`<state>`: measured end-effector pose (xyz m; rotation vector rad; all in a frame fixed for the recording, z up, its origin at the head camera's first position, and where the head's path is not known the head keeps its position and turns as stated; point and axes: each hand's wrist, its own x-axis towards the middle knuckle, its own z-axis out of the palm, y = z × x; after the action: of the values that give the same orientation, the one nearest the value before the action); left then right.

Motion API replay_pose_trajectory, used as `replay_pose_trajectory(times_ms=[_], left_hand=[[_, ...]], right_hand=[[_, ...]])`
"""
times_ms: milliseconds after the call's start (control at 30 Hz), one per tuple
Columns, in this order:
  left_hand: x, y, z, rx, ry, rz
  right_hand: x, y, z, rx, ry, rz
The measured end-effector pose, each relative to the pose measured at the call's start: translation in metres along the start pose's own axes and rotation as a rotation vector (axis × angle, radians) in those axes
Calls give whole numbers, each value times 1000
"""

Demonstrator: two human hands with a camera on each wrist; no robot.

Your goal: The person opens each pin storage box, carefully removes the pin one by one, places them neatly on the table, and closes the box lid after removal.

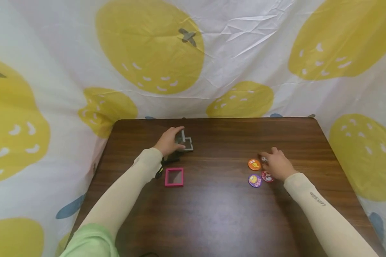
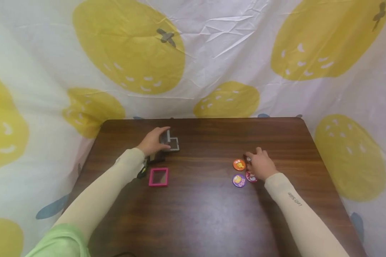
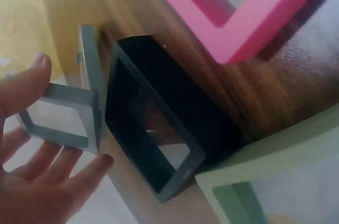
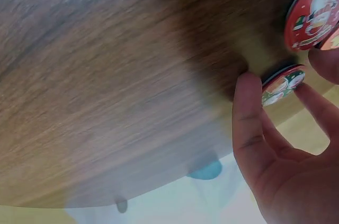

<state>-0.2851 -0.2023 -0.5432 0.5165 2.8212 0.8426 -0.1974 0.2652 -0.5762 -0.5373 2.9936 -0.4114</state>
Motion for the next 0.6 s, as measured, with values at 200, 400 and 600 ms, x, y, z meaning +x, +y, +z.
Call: replay_pose_trajectory(times_ms=[200, 400, 600], left_hand=[[6, 4, 14, 136, -83, 30], [12, 6, 23, 232, -120, 21], [19, 9, 27, 350, -165, 33]], right_hand=[[0, -7, 4, 20, -4, -15], [-1, -13, 6, 62, -9, -56], [-1, -19, 8, 69, 5, -108]])
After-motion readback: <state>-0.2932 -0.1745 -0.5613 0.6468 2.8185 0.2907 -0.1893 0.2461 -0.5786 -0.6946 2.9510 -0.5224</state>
